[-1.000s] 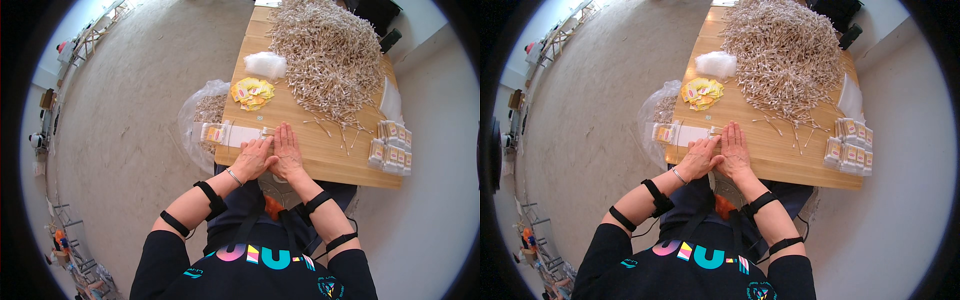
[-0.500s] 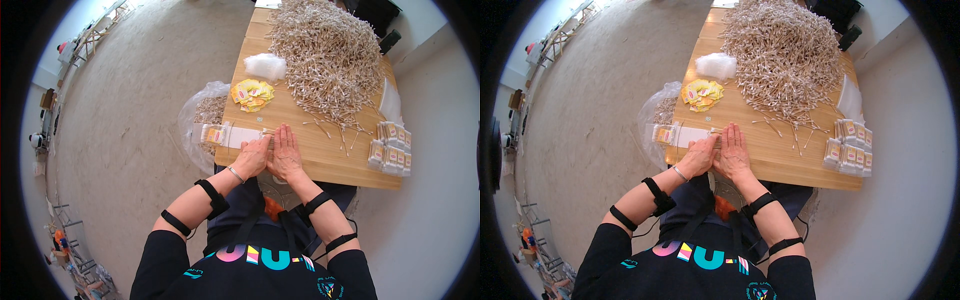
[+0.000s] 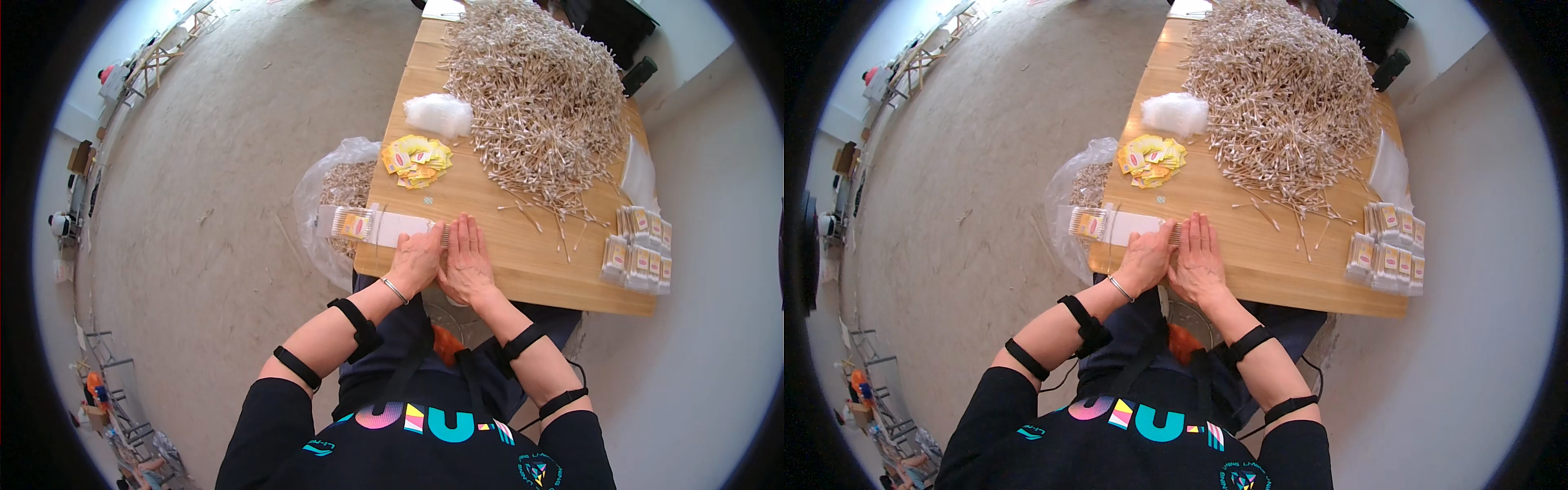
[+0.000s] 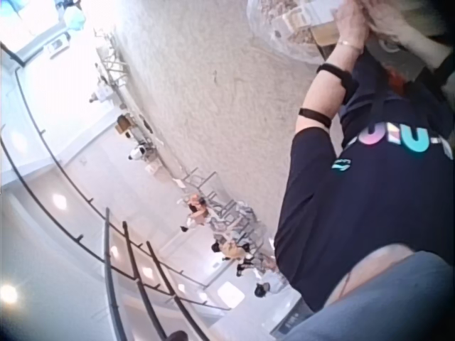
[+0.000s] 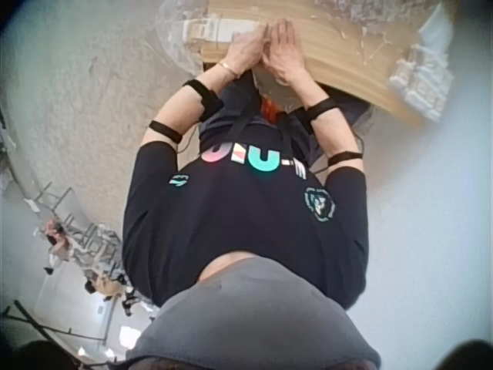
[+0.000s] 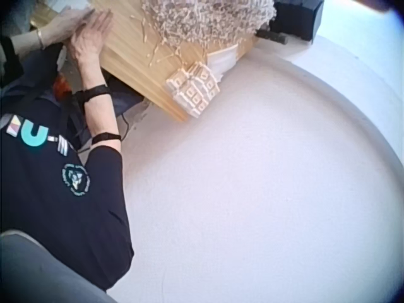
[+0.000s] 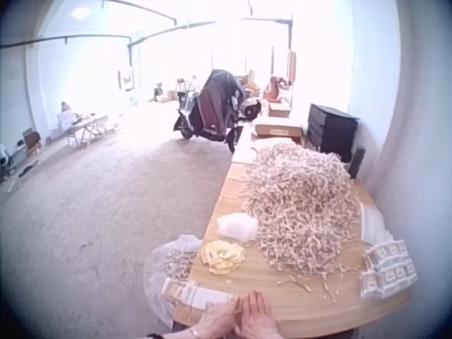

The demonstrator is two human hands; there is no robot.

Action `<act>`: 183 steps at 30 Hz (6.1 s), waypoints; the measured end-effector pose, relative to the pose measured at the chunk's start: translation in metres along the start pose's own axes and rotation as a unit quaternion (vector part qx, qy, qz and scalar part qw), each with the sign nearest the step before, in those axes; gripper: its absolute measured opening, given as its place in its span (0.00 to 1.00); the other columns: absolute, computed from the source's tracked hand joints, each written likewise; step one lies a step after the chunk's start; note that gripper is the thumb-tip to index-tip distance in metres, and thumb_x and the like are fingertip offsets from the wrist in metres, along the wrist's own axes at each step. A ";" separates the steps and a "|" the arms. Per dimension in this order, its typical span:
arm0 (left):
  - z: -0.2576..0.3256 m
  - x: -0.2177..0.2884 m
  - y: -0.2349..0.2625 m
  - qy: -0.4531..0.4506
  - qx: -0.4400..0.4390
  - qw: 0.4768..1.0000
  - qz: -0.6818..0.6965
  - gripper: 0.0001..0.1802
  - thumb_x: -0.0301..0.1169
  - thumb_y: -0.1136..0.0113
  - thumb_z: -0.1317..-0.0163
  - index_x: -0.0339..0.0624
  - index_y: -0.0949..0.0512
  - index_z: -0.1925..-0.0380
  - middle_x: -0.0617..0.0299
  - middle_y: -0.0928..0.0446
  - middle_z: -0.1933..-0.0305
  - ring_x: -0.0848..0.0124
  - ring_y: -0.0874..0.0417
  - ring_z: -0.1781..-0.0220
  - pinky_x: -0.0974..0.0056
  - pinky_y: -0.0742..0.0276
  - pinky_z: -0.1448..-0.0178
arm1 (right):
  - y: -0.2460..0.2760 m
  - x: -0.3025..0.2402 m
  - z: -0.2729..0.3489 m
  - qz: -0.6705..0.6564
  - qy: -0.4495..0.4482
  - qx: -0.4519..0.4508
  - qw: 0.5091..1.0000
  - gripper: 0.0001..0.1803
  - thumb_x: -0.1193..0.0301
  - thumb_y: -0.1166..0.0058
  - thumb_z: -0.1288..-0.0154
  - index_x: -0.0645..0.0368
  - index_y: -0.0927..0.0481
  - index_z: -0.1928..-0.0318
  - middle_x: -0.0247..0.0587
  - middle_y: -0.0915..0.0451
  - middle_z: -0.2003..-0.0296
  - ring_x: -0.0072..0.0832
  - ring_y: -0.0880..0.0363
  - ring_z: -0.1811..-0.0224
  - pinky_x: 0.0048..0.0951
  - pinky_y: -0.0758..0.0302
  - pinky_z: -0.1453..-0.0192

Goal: Counting and packaging cotton swabs into small plastic bags with labels.

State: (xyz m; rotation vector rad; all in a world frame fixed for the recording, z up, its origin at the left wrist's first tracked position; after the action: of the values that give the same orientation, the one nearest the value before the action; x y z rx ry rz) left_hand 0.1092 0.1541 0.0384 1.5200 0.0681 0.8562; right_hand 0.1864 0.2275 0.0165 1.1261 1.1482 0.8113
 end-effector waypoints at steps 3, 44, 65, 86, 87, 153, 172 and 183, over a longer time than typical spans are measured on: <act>-0.002 -0.007 0.000 -0.010 0.077 0.994 0.080 0.24 0.32 0.47 0.39 0.37 0.34 0.43 0.50 0.22 0.59 0.55 0.21 0.57 0.53 0.33 0.52 | -0.004 -0.001 -0.001 0.011 -0.019 -0.003 1.000 0.49 0.55 0.49 0.43 0.74 0.56 0.32 0.63 0.60 0.30 0.51 0.66 0.25 0.47 0.65 0.24; 0.003 -0.077 0.039 0.006 0.227 0.904 0.363 0.22 0.35 0.60 0.28 0.35 0.33 0.40 0.47 0.32 0.38 0.58 0.33 0.34 0.61 0.41 0.31 | -0.027 -0.050 -0.038 -0.023 -0.020 0.065 0.997 0.49 0.52 0.52 0.40 0.74 0.58 0.32 0.64 0.61 0.30 0.55 0.69 0.26 0.49 0.69 0.25; 0.014 -0.187 0.010 0.104 0.135 0.759 0.629 0.22 0.36 0.61 0.27 0.34 0.36 0.40 0.53 0.30 0.39 0.69 0.29 0.39 0.67 0.34 0.35 | -0.028 -0.101 -0.055 -0.040 0.002 0.039 0.998 0.49 0.52 0.49 0.39 0.75 0.57 0.33 0.64 0.61 0.30 0.54 0.68 0.26 0.48 0.67 0.25; 0.015 -0.180 0.012 0.122 0.174 0.765 0.609 0.18 0.34 0.63 0.27 0.35 0.32 0.46 0.56 0.26 0.45 0.72 0.26 0.45 0.68 0.31 0.39 | -0.039 -0.111 -0.061 -0.029 -0.002 0.031 0.999 0.50 0.50 0.52 0.38 0.76 0.59 0.33 0.66 0.64 0.30 0.55 0.72 0.26 0.49 0.69 0.25; 0.015 -0.182 0.010 0.125 0.178 0.768 0.603 0.18 0.34 0.63 0.27 0.35 0.32 0.46 0.55 0.26 0.45 0.72 0.26 0.45 0.68 0.30 0.39 | -0.039 -0.112 -0.060 -0.031 -0.004 0.024 0.999 0.50 0.51 0.52 0.38 0.76 0.59 0.33 0.66 0.64 0.30 0.55 0.72 0.26 0.49 0.69 0.25; -0.041 0.016 -0.021 -0.180 0.172 0.961 0.119 0.11 0.26 0.39 0.43 0.40 0.21 0.59 0.51 0.27 0.45 0.53 0.31 0.37 0.52 0.36 0.32 | 0.036 0.121 -0.037 -0.043 -0.220 0.309 0.925 0.20 0.69 0.46 0.44 0.54 0.25 0.48 0.42 0.31 0.46 0.42 0.39 0.41 0.43 0.42 0.34; -0.038 0.020 -0.007 -0.129 0.210 0.969 0.029 0.17 0.29 0.42 0.43 0.40 0.25 0.52 0.46 0.38 0.35 0.49 0.42 0.30 0.46 0.50 0.27 | 0.054 0.112 -0.016 0.031 -0.190 0.300 0.934 0.15 0.72 0.49 0.41 0.53 0.20 0.53 0.34 0.25 0.49 0.36 0.33 0.44 0.39 0.37 0.38; -0.040 0.012 -0.011 -0.119 0.213 0.962 0.122 0.17 0.26 0.42 0.47 0.37 0.26 0.56 0.45 0.36 0.38 0.49 0.41 0.31 0.47 0.49 0.27 | 0.040 0.101 -0.053 -0.052 -0.107 0.230 0.966 0.08 0.67 0.42 0.45 0.49 0.18 0.63 0.29 0.24 0.60 0.33 0.30 0.51 0.39 0.34 0.45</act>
State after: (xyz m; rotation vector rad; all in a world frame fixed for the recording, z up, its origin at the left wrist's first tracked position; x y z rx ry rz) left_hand 0.1012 0.1960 0.0295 2.0605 -0.1222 0.8808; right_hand 0.1622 0.3455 0.0264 1.4813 1.2317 0.3335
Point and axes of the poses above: each hand's wrist, its own z-axis away from the middle knuckle, its own y-axis out of the back of the hand, x = y × z, the point moved 5 cm from there along -z, towards the middle knuckle
